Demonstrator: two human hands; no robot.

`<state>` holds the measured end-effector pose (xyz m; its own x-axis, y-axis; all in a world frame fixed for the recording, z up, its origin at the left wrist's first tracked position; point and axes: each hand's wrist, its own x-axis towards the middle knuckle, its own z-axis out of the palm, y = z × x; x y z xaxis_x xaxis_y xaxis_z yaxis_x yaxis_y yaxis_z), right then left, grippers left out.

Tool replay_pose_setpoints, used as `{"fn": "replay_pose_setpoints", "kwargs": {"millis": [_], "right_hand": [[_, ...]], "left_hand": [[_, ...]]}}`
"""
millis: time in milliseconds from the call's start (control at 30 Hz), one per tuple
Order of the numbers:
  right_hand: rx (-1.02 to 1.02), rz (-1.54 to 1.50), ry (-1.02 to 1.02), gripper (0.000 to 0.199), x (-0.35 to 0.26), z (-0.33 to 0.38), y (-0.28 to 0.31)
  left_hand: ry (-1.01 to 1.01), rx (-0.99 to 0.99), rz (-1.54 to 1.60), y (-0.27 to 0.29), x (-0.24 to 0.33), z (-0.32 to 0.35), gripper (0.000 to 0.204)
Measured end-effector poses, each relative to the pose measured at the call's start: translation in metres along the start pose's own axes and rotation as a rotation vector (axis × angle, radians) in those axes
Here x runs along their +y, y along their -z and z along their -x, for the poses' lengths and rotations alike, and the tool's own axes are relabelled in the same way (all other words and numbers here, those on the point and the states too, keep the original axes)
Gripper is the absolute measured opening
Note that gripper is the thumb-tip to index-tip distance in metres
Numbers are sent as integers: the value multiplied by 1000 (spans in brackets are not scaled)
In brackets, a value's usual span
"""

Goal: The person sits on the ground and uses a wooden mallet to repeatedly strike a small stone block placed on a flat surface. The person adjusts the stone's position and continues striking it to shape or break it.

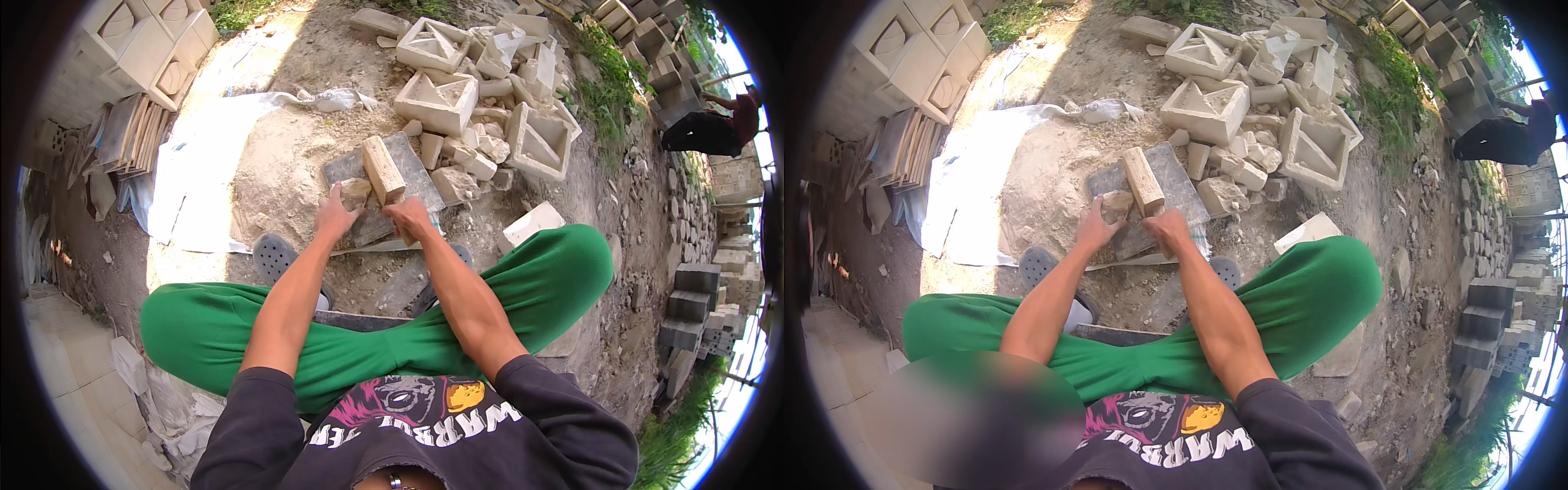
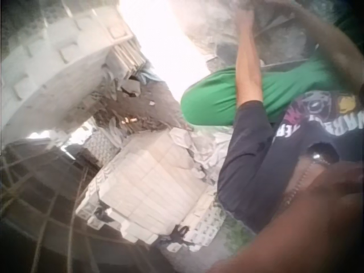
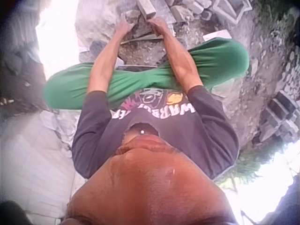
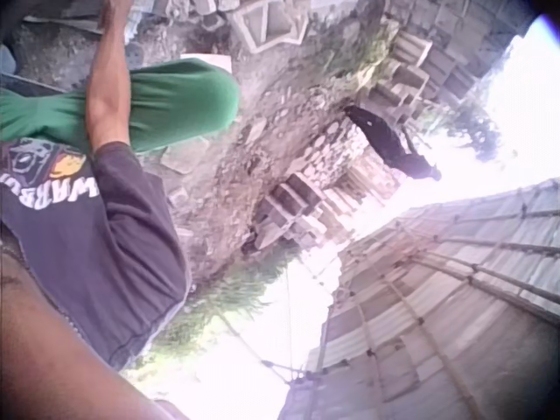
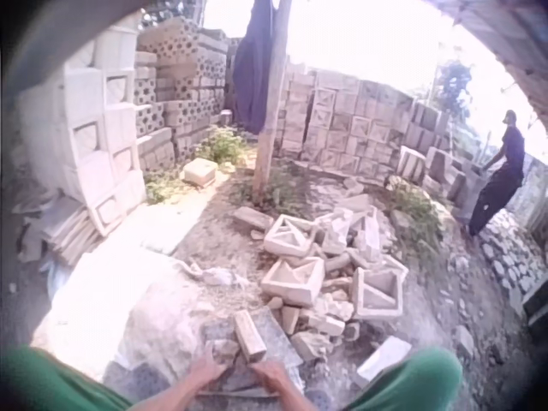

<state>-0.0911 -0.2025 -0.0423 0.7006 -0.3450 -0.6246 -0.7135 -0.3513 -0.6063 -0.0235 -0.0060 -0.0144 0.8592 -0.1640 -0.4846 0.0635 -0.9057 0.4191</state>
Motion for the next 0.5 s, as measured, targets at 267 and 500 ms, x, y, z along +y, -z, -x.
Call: {"fn": "replay_pose_setpoints", "kwargs": {"millis": [267, 500], "right_hand": [[69, -69, 162, 45, -47, 41, 12], [-33, 53, -5, 44, -28, 17, 11]], "left_hand": [[-9, 8, 61, -2, -9, 2, 100], [-1, 6, 14, 1, 0, 2, 100]]}}
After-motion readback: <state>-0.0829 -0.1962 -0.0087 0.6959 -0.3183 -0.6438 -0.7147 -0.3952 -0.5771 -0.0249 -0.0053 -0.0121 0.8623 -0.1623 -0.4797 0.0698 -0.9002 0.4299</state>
